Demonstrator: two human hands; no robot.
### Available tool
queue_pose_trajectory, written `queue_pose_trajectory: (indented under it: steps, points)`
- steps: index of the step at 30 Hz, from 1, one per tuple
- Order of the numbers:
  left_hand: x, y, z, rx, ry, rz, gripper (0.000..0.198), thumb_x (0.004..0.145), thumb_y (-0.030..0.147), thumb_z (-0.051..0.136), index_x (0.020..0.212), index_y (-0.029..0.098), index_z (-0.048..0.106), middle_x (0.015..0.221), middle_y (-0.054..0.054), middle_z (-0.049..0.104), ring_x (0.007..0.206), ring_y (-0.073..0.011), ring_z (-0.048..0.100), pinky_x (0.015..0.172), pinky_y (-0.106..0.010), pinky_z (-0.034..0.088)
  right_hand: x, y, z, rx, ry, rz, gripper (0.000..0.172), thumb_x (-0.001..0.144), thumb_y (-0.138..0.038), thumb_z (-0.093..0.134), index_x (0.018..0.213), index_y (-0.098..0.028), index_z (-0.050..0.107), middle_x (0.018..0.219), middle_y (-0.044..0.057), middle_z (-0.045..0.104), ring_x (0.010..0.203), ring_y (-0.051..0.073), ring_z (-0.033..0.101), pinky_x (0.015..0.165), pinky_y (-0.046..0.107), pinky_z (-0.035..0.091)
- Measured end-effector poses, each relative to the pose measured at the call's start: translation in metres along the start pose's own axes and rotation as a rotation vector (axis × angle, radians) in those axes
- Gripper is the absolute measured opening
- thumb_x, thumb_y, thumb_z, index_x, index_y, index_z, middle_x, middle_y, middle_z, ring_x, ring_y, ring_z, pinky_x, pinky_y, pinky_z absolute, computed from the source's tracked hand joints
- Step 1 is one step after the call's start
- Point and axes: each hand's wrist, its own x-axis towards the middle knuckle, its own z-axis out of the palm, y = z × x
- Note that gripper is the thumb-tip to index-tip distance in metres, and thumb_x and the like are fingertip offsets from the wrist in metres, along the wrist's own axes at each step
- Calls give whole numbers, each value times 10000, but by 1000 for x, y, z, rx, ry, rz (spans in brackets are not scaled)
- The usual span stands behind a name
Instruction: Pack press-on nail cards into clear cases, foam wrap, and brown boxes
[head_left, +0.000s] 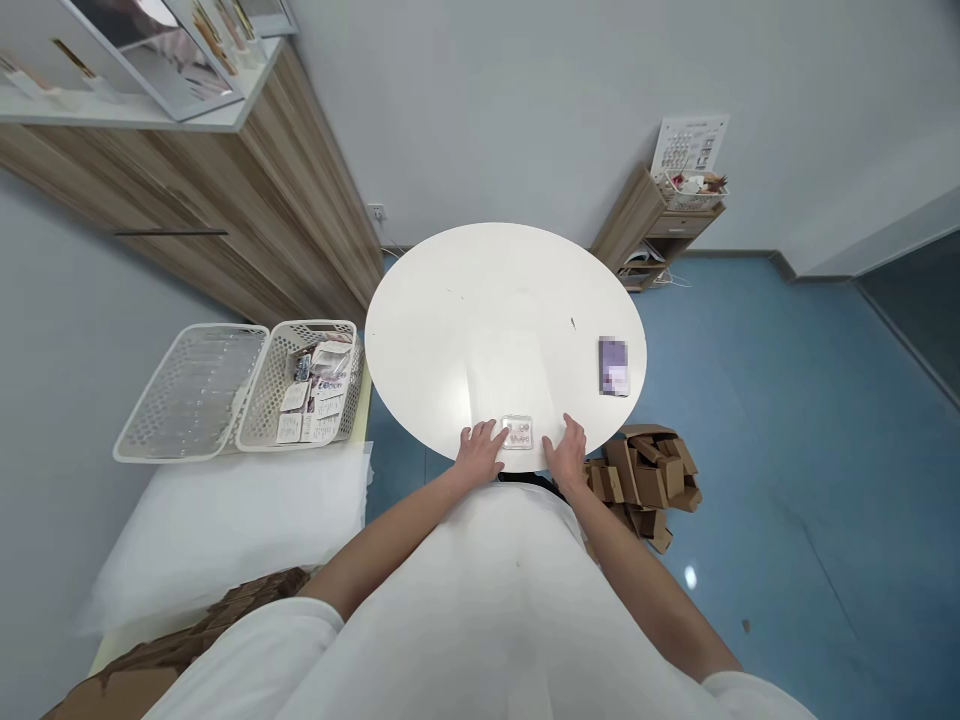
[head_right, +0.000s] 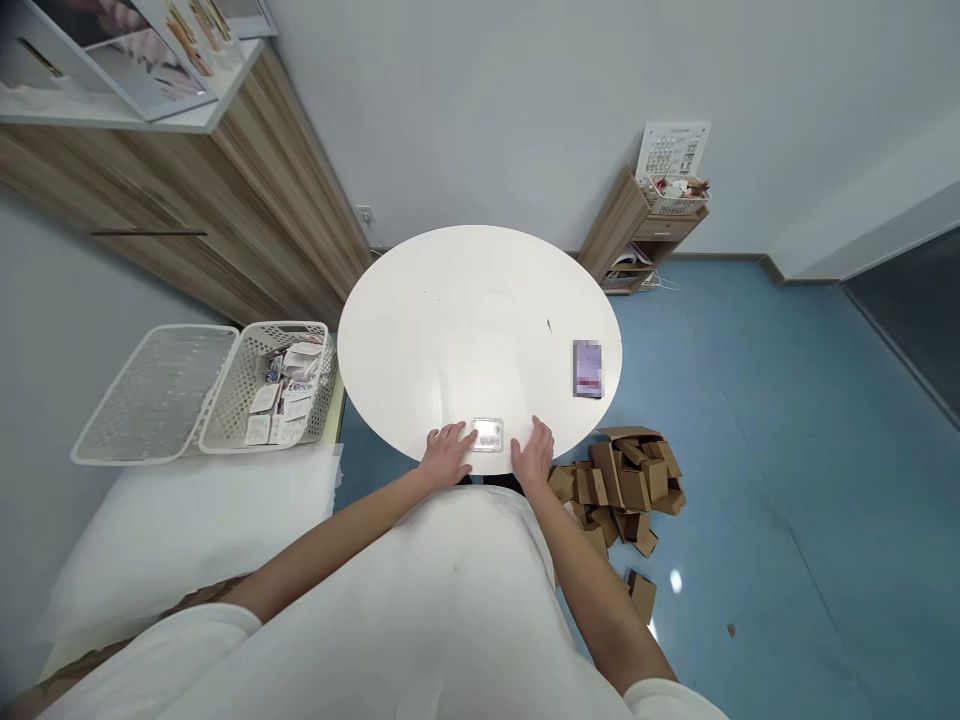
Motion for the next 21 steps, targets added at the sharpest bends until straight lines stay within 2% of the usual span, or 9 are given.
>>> queue_pose_trajectory:
  steps: [3,6,11,16,21]
  points:
    - [0,-4,7,-6,8,-61,637,772,357,455,1348,206,228,1396,-108,291,1268,-266,238,996,-485,190,4,-5,2,-134,-131,-399,560,728,-344,555,1236,-206,362,1367,109,323,1267,278,271,991,447,296]
    - [-2,-13,12,44,-7,-80,553,827,341,348,1350,199,238,1422,-87,254,1305,-260,171,1004,-506,183,15,-12,7,-221,-288,-577,499,675,-263,627,1137,-210,446,1385,107,304,1275,290,262,974,447,309]
    - [-2,-31,10,140,-38,12,523,842,282,320,1356,246,232,1441,-42,217,1332,-261,87,1013,-539,152,25,-14,8,-251,-346,-622,422,681,-149,593,1083,-190,469,1349,131,361,1208,266,373,940,422,343]
    - [5,-42,-2,120,-37,26,534,804,229,382,1330,246,291,1431,-59,242,1335,-274,66,1020,-545,118,19,-17,8,-245,-362,-563,428,681,-183,613,1081,-217,464,1370,112,329,1214,269,352,935,434,340]
    - [0,-35,-7,86,-1,30,556,771,204,423,1315,199,305,1436,-98,215,1334,-273,72,1026,-508,128,13,-18,10,-223,-362,-559,512,644,-206,663,1104,-200,439,1404,137,235,1241,286,305,922,428,359]
